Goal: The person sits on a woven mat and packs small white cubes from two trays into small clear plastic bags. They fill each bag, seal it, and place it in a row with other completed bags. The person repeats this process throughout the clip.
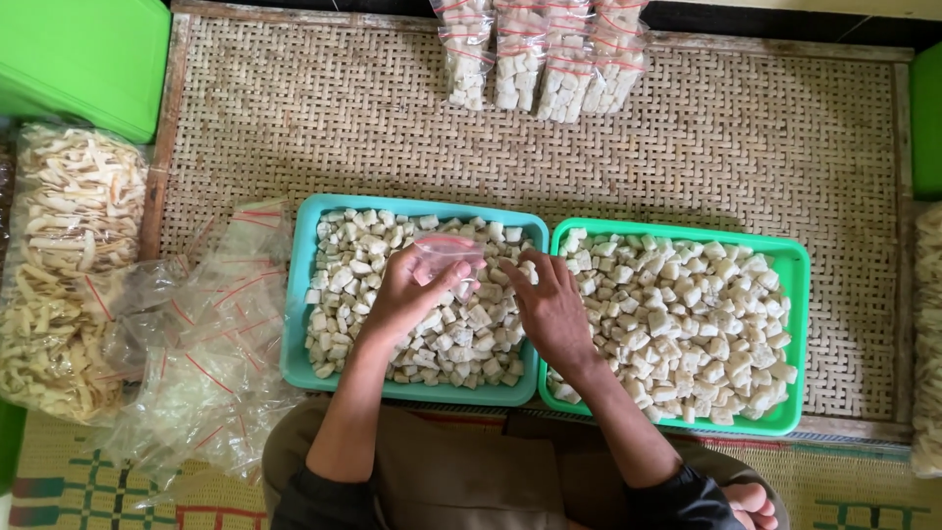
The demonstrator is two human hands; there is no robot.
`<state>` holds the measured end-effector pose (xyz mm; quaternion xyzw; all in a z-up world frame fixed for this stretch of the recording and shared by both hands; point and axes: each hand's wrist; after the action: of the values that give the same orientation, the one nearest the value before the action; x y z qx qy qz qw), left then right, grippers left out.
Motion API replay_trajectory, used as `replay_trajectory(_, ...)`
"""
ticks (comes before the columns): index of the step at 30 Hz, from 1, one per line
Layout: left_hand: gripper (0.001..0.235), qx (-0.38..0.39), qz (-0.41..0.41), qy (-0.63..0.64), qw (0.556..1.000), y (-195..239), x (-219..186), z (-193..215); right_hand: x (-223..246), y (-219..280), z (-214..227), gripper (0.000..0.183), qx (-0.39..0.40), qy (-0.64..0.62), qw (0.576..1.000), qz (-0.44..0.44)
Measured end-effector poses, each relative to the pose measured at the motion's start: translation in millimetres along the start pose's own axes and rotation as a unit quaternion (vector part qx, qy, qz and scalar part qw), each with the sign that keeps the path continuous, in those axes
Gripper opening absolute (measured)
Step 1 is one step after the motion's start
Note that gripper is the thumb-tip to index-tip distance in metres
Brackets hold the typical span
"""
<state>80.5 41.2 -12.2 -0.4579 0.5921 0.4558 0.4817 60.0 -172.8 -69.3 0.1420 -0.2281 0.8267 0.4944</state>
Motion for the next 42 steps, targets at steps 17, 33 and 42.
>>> replay_trajectory(17,0.071,0.102,0.048,-0.066,0.991,12,-17,-14,12,-12,85,0.016,-0.164,-0.359,0.913,-0.105)
replay_trajectory(33,0.036,0.058,-0.004,0.029,0.998,13,-14,-47,45,-21,124,0.016,-0.161,-0.262,0.952,0.01)
replay_trajectory(42,0.027,0.057,0.004,0.021,0.998,12,9,-45,45,-25,123,0.015,-0.186,-0.205,0.961,0.025)
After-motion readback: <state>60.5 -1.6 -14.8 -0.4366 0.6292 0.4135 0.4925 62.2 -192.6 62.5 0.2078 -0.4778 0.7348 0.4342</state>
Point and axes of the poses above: each hand's wrist, its own y-axis away from the middle knuckle, its own z-axis out of the back of the hand, x = y × z, and after that the axes turned 10 degrees about -y, right-handed
